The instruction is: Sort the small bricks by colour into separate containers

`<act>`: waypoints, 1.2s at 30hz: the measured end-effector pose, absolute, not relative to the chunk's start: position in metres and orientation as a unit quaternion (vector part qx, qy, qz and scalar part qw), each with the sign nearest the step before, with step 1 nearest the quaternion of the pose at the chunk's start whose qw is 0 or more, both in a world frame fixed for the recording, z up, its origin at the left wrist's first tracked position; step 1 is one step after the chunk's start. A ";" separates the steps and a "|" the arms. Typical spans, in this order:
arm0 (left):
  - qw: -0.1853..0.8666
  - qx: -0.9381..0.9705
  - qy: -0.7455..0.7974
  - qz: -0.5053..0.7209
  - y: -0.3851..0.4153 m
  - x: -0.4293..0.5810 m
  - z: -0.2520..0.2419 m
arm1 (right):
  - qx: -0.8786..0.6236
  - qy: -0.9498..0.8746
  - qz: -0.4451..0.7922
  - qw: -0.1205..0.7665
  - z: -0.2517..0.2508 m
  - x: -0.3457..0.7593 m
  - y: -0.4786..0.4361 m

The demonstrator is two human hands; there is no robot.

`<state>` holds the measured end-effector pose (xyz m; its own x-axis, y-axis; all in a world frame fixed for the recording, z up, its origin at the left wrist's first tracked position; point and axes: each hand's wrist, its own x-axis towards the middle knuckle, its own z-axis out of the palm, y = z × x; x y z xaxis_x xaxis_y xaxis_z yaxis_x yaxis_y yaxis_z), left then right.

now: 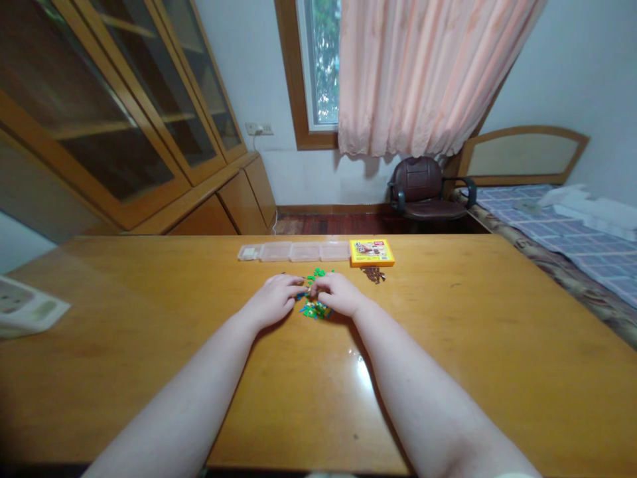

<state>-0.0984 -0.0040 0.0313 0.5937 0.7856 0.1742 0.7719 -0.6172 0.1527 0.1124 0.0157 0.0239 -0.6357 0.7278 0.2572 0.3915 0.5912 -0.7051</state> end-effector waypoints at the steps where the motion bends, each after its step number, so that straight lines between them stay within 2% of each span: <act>1: 0.026 0.891 0.440 0.109 -0.003 -0.099 0.030 | -0.325 -0.850 0.317 0.269 0.023 0.112 0.016; 6: 0.006 0.886 0.454 0.097 -0.001 -0.103 0.030 | -0.320 -0.848 0.334 0.258 0.019 0.112 0.017; 13: 0.002 0.873 0.477 0.104 -0.003 -0.103 0.032 | -0.378 -0.849 0.248 0.274 0.018 0.114 0.019; 18: 0.015 0.890 0.444 0.099 -0.004 -0.100 0.030 | -0.289 -0.852 0.332 0.284 0.020 0.113 0.017; 23: 0.006 0.887 0.451 0.096 -0.002 -0.101 0.030 | -0.262 -0.854 0.377 0.246 0.021 0.110 0.015; 31: 0.016 0.901 0.414 0.130 -0.004 -0.100 0.033 | -0.412 -0.871 0.151 0.222 0.022 0.114 0.018; 36: 0.035 0.933 0.338 0.118 -0.007 -0.097 0.033 | -0.397 -0.866 0.140 0.269 0.020 0.116 0.019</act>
